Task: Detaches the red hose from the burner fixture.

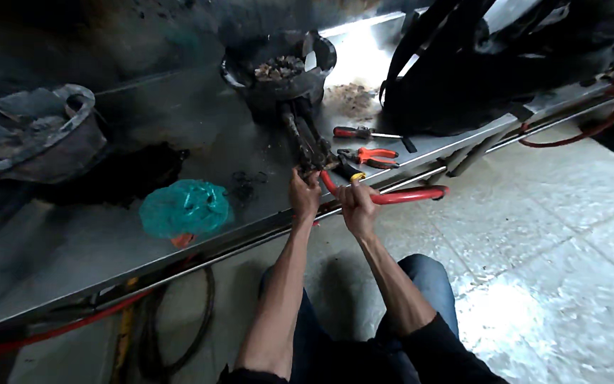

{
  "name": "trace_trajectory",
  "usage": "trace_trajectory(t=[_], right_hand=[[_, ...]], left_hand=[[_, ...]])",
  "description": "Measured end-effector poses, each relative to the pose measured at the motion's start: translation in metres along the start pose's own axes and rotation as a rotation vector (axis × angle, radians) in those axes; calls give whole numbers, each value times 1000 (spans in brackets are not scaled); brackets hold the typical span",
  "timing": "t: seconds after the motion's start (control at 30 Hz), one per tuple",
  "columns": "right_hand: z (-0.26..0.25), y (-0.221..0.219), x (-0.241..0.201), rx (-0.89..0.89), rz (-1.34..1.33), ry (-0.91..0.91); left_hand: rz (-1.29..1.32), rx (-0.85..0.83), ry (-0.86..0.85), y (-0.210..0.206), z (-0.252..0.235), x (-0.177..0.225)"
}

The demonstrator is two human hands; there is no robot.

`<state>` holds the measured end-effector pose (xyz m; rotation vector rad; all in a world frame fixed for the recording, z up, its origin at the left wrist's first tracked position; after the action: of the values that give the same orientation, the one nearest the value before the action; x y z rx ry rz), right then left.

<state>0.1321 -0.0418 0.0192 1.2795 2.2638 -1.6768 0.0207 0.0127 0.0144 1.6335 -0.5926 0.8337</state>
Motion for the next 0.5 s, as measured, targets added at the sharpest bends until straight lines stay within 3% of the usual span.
trace_trajectory(t=[0.23,0.5], right_hand=[[-2,-14,-11,-329,248,-124],[-13,-25,-23,-696,598,-352]], left_hand=[[-18,81,-89,0,8,-13],[-34,41,-69,0,17,-3]])
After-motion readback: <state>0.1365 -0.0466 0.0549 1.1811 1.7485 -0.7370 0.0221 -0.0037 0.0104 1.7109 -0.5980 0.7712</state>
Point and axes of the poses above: each hand's wrist, its own z-axis away from the middle knuckle, its own y-axis out of the back of the hand, x = y × z, the point moved 2 cm from there along -z, towards the middle knuckle, and after that the axes turned 14 degrees about -z, right-handed, at the moved point
